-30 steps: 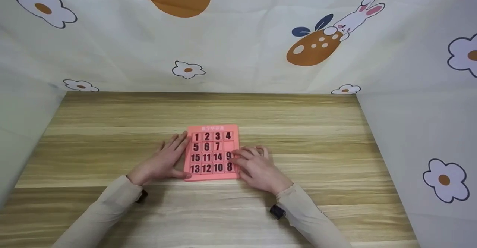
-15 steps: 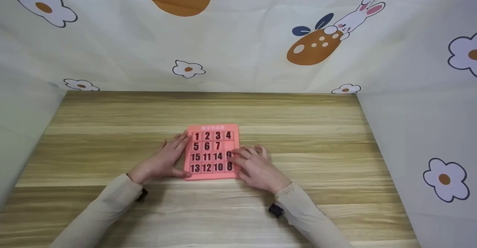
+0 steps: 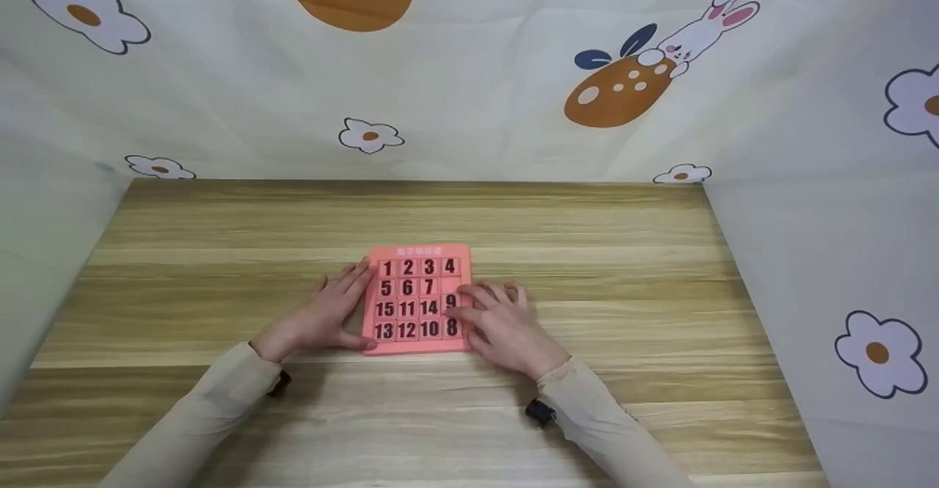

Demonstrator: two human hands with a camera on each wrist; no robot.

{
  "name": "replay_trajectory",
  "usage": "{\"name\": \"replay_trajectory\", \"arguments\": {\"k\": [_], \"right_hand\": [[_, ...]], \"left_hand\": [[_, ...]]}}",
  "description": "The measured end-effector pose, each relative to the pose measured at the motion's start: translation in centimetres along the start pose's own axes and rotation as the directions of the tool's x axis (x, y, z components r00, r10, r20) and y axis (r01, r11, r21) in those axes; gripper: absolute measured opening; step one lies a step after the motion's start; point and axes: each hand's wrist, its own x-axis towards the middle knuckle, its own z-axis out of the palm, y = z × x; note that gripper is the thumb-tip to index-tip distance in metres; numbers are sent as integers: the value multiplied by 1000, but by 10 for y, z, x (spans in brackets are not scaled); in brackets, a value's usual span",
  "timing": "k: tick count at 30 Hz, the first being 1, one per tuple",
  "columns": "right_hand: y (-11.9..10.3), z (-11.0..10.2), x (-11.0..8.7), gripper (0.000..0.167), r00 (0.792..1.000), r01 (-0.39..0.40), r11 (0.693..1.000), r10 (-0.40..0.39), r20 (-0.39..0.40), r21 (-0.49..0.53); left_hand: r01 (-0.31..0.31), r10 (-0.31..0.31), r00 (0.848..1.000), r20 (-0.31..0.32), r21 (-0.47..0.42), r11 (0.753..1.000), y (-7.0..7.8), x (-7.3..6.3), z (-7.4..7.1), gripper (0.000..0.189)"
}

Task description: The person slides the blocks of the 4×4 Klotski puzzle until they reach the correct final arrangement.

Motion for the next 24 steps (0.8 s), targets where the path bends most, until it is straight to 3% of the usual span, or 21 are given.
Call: {"name": "replay_trajectory", "arguments": {"k": [7, 11, 14, 16, 24], "right_hand": [[2, 3, 7, 47, 996, -89, 996, 88, -25, -29], [4, 3, 6, 40, 999, 11, 999, -10, -46, 34], [6, 2, 3, 29, 990, 131, 985, -124, -71, 110], [7, 1, 2, 26, 985, 165, 977, -156, -75, 138], [4, 0, -1, 36, 999, 21, 998, -19, -40, 52]], "left_hand": [[8, -8, 1000, 10, 1, 1000, 1, 0, -1, 119], [14, -14, 1000, 12, -3, 1000, 1, 0, 0, 120], [23, -23, 1000, 13, 2, 1000, 0, 0, 1, 120], [26, -26, 1000, 14, 10, 1000, 0, 0, 1, 120], [4, -4, 1000, 2, 11, 1000, 1, -1, 0, 120]]}}
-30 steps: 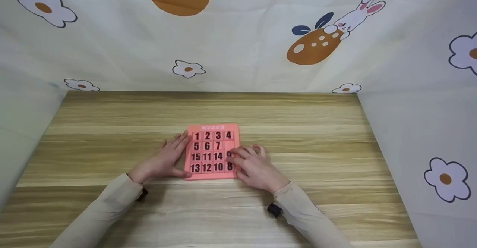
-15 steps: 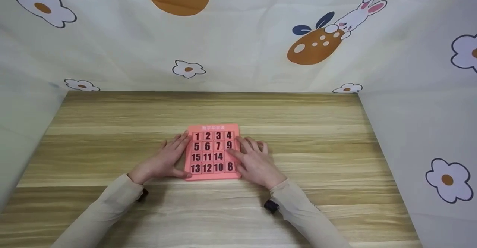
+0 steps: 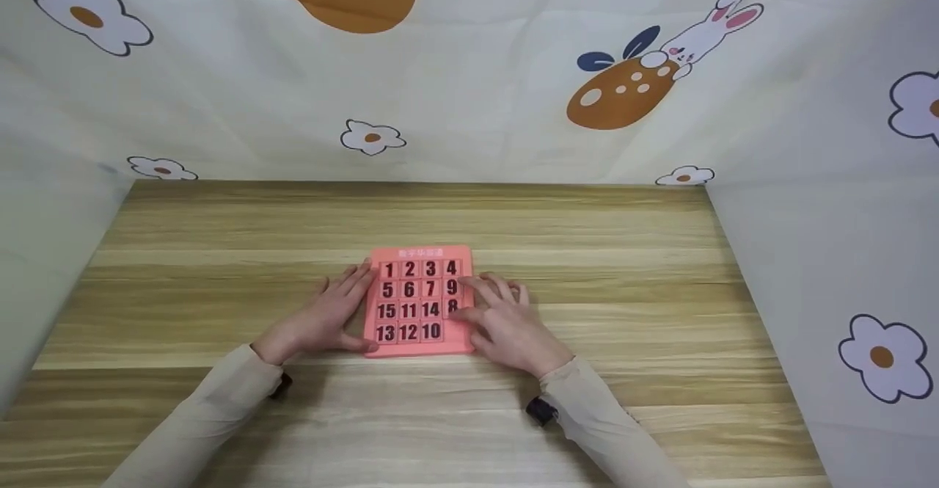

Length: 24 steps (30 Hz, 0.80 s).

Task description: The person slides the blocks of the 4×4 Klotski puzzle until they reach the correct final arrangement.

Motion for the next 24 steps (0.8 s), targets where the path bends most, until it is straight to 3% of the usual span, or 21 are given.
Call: {"name": "replay_trajectory", "arguments": {"k": [7, 14, 24], "right_hand": [[-9, 5, 4, 45, 987, 143, 990, -142, 71, -1], [-12, 1, 5, 16, 995, 60, 996, -65, -73, -71], [-13, 13, 16, 56, 999, 34, 996, -34, 5, -77]], "left_hand": [[-3, 3, 1000, 6, 0, 1000, 0, 0, -1, 119], [10, -10, 1000, 14, -6, 1000, 0, -1, -1, 121], [0, 0, 1000, 13, -12, 1000, -1, -1, 0, 120]]}}
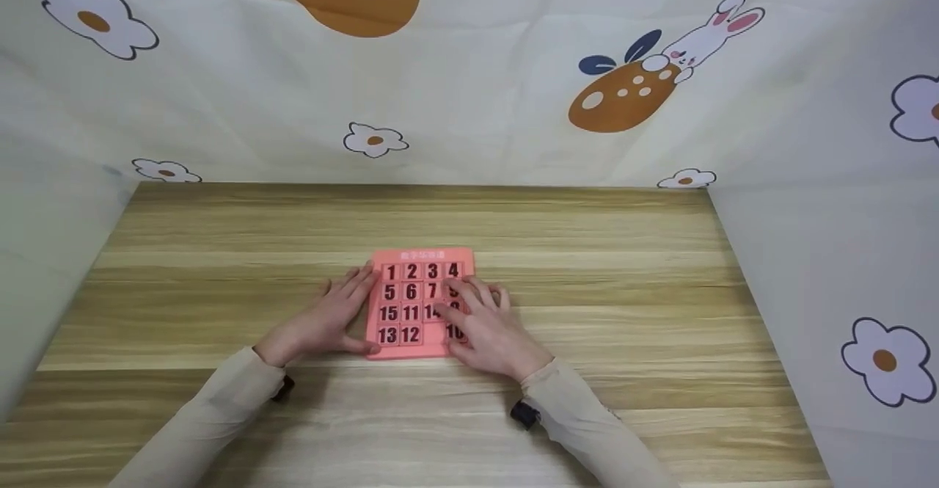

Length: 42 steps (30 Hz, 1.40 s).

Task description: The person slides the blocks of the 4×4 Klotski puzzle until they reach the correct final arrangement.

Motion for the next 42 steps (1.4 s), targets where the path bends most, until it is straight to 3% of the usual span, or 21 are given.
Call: {"name": "replay_trajectory", "arguments": {"k": [11, 16, 32, 36, 42], "right_hand": [[-2, 1, -4, 33, 997, 81, 990, -79, -22, 118], [-6, 2, 0, 40, 998, 55, 992, -53, -14, 114], [-18, 9, 14, 51, 992, 121, 987, -124, 28, 103], [-17, 8, 12, 48, 995, 91, 989, -95, 33, 114], [-15, 4, 13, 33, 999, 10, 998, -7, -42, 55]], "left_hand": [[-11, 12, 1000, -11, 19, 1000, -1, 1, 2, 120], [-17, 17, 1000, -10, 22, 1000, -2, 1, 3, 119], [-10, 10, 1000, -12, 20, 1000, -2, 1, 2, 118], [-14, 14, 1000, -16, 14, 1000, -2, 1, 2, 118], [-11, 11, 1000, -19, 17, 1000, -1, 2, 3, 119]]}}
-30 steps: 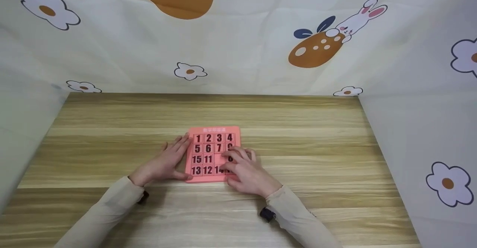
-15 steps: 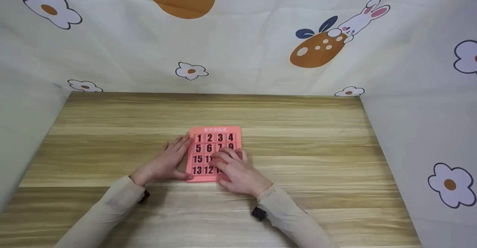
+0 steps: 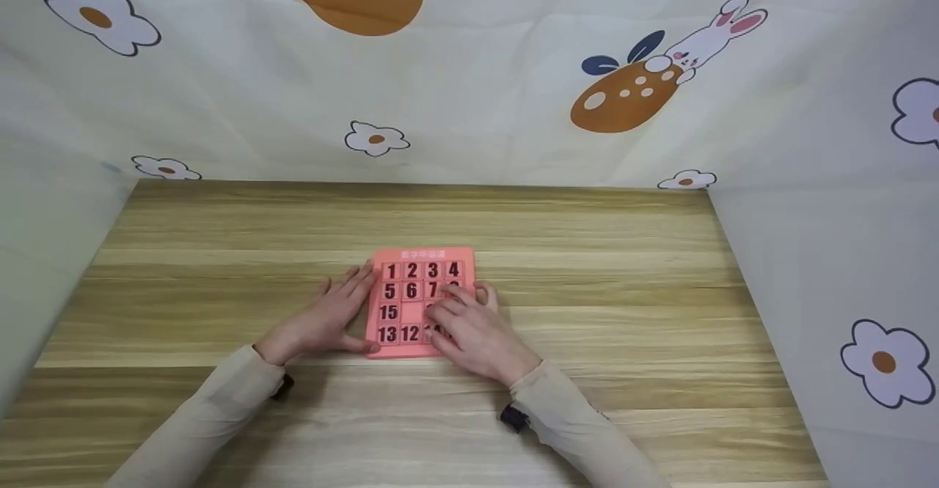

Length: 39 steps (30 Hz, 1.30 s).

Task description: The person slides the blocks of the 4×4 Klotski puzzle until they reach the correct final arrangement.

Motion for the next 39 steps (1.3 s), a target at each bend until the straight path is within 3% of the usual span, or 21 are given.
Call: {"name": "replay_trajectory", "arguments": {"k": [3, 10, 13, 18, 20, 27, 30, 33, 36, 39], "right_hand": [[-5, 1, 7, 36, 1000, 17, 1000, -17, 19, -12], [-19, 7, 21, 50, 978, 113, 993, -114, 174, 14], [-18, 5, 20, 46, 984, 89, 996, -89, 153, 3], [-14, 0, 17, 33, 998, 23, 1000, -22, 52, -14], [-13, -1, 18, 34, 998, 18, 1000, -17, 56, -17], [-13, 4, 32, 58, 971, 13, 999, -5, 238, -32], [-13, 5, 35, 59, 961, 12, 999, -2, 276, -33], [-15, 2, 35, 56, 952, 50, 999, -49, 303, 4], [-15, 0, 30, 52, 953, 94, 995, -100, 286, 36], [-14, 1, 27, 49, 979, 73, 997, -74, 189, 12]], "left_hand": [[2, -2, 1000, -4, 2, 1000, 0, 0, 0, 119], [-10, 10, 1000, -5, 5, 1000, 1, -1, 0, 118], [-18, 18, 1000, -3, 2, 1000, 1, -1, 0, 117], [8, -8, 1000, 12, 12, 1000, 2, -2, -2, 119], [10, -10, 1000, 10, 8, 1000, 1, -2, -2, 119], [-12, 12, 1000, 9, 6, 1000, 2, -2, -3, 116], [-19, 19, 1000, 7, 8, 1000, 1, -2, -3, 116], [-10, 10, 1000, 8, 10, 1000, 0, -4, -4, 117], [1, -1, 1000, 12, 15, 1000, 1, -3, -4, 118], [8, -8, 1000, 16, 11, 1000, 1, -1, -2, 119]]}}
